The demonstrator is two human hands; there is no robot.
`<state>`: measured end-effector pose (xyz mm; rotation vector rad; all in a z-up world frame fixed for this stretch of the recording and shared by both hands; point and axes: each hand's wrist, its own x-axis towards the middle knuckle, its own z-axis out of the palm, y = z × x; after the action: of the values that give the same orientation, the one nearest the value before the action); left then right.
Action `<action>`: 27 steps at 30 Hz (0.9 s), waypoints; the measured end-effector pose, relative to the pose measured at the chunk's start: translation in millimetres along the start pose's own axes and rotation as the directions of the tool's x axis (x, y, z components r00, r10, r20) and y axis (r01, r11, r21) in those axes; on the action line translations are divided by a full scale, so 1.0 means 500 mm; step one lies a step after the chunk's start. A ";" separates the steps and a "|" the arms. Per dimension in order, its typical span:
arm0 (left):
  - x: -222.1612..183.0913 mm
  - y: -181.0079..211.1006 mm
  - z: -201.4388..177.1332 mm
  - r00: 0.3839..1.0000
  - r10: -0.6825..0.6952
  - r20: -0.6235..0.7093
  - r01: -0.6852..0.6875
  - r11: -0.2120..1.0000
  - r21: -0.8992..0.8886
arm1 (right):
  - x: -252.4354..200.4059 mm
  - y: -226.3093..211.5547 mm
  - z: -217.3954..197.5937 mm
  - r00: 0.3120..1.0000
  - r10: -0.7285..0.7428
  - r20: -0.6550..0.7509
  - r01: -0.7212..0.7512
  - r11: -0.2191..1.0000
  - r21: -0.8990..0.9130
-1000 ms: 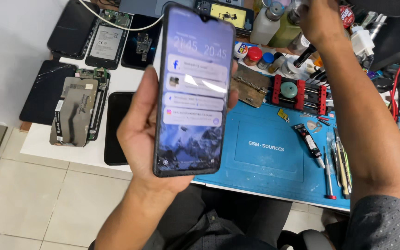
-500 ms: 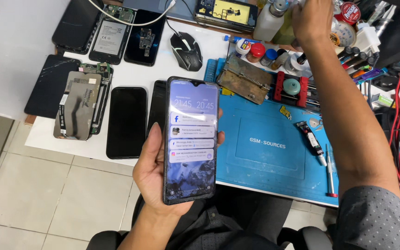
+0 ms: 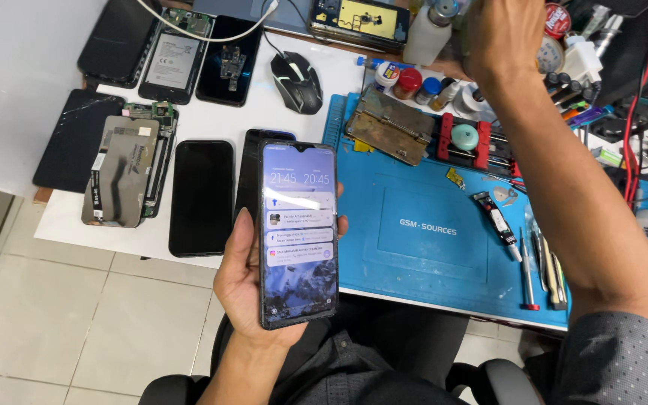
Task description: The person applies adhesive along the edges of a smartphone using a small tube, then presses the edges to secure the seal. They wipe the screen with a cloth and handle the device to check the assembly.
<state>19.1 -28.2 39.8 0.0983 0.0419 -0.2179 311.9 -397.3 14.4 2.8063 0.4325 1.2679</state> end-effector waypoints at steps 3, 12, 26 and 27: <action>-0.006 -0.004 -0.003 0.999 0.001 0.040 -0.002 0.999 0.032 | -0.022 -0.045 -0.074 0.999 -0.043 -0.010 0.043 0.998 -0.054; -0.036 -0.021 -0.019 1.000 -0.013 0.007 0.013 1.000 0.027 | -0.105 -0.195 -0.493 0.990 -0.038 0.139 -0.009 0.946 0.324; -0.062 -0.107 -0.048 0.980 -0.201 0.012 0.201 0.978 -0.062 | -0.333 -0.255 -0.506 0.927 0.020 0.374 -0.136 0.948 0.286; -0.061 -0.110 -0.050 0.980 -0.196 0.010 0.197 0.979 -0.060 | -0.336 -0.250 -0.500 0.928 0.018 0.373 -0.135 0.947 0.292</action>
<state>-23.5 -72.4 11.6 0.0330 0.0544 -0.4143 -8.6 -342.5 40.6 3.2582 0.5462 0.6991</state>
